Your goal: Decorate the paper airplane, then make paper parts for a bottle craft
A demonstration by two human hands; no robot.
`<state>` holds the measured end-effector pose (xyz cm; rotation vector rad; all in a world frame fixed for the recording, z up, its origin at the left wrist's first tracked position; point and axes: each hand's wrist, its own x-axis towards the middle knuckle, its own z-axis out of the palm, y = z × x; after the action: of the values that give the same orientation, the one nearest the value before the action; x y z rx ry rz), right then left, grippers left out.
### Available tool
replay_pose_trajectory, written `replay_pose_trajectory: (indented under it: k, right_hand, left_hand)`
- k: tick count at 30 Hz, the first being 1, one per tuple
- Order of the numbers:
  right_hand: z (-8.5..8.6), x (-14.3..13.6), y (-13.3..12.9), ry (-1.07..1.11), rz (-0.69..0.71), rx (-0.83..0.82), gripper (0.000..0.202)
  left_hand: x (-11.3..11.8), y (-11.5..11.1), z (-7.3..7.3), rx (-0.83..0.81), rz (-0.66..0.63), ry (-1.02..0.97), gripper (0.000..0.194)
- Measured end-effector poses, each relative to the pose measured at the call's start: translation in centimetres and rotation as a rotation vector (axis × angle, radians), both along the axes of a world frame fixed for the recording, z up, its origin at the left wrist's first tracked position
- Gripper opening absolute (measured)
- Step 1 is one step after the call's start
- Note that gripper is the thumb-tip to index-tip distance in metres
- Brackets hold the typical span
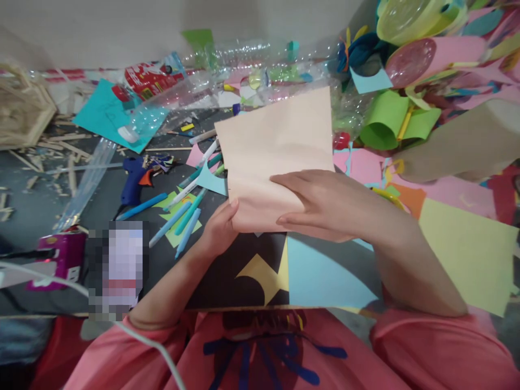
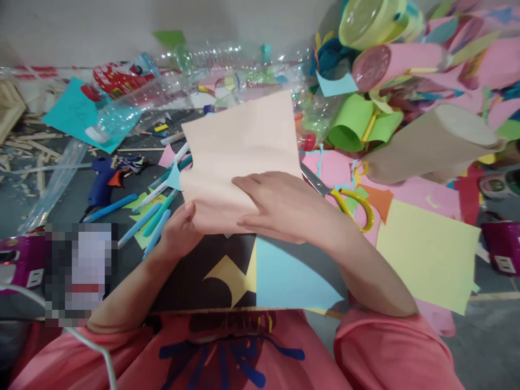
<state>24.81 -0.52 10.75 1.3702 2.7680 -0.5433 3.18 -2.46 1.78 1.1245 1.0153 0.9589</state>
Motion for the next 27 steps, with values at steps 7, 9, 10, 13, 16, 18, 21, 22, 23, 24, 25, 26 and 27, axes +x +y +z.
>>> replay_pose_trajectory:
  k: [7,9,10,13,16,18,21,22,23,24,25,26,27]
  right_hand:
    - [0.9,0.3,-0.7,-0.101,-0.033,0.127,0.02]
    - [1.0,0.2,-1.0,-0.104,-0.003,0.137,0.015]
    - [1.1,0.1,-1.2,-0.099,0.016,0.129,0.015]
    - [1.4,-0.2,-1.9,-0.082,0.046,0.09,0.014]
    - [1.5,-0.3,-2.3,-0.035,0.047,0.069,0.016]
    - [1.3,-0.2,-2.3,0.036,0.034,0.05,0.029]
    - [0.5,0.2,-1.6,0.134,0.014,-0.064,0.059]
    - [0.1,0.1,-1.3,0.158,0.013,-0.116,0.066]
    - [-0.2,0.0,-1.0,0.18,0.012,-0.166,0.071]
    - [-0.6,-0.2,-0.8,0.205,0.009,-0.203,0.074]
    - [-0.9,-0.4,-0.7,0.231,0.009,-0.232,0.076]
    - [-1.1,-0.7,-0.6,0.255,0.011,-0.256,0.078]
    - [-1.2,-1.0,-0.6,0.272,0.013,-0.279,0.078]
  left_hand:
    - [-0.9,0.3,-1.4,0.403,0.252,0.195,0.038]
    - [-1.0,0.5,-1.3,0.543,0.328,0.26,0.037]
    - [-1.0,0.6,-1.2,0.577,0.333,0.285,0.037]
    - [-1.0,0.7,-0.8,0.581,0.267,0.29,0.031]
    - [-0.9,0.6,-0.6,0.574,0.273,0.214,0.024]
    - [-0.9,0.5,-0.5,0.579,0.302,0.17,0.02]
    - [-0.9,0.4,-0.5,0.608,0.311,0.163,0.02]
    - [-1.0,0.3,-0.5,0.621,0.31,0.174,0.021]
    - [-1.0,0.3,-0.5,0.632,0.305,0.187,0.023]
    - [-1.0,0.3,-0.6,0.642,0.304,0.198,0.024]
    - [-1.0,0.2,-0.6,0.646,0.301,0.209,0.024]
    - [-1.0,0.2,-0.7,0.65,0.3,0.215,0.024]
    - [-1.0,0.2,-0.7,0.655,0.303,0.22,0.024]
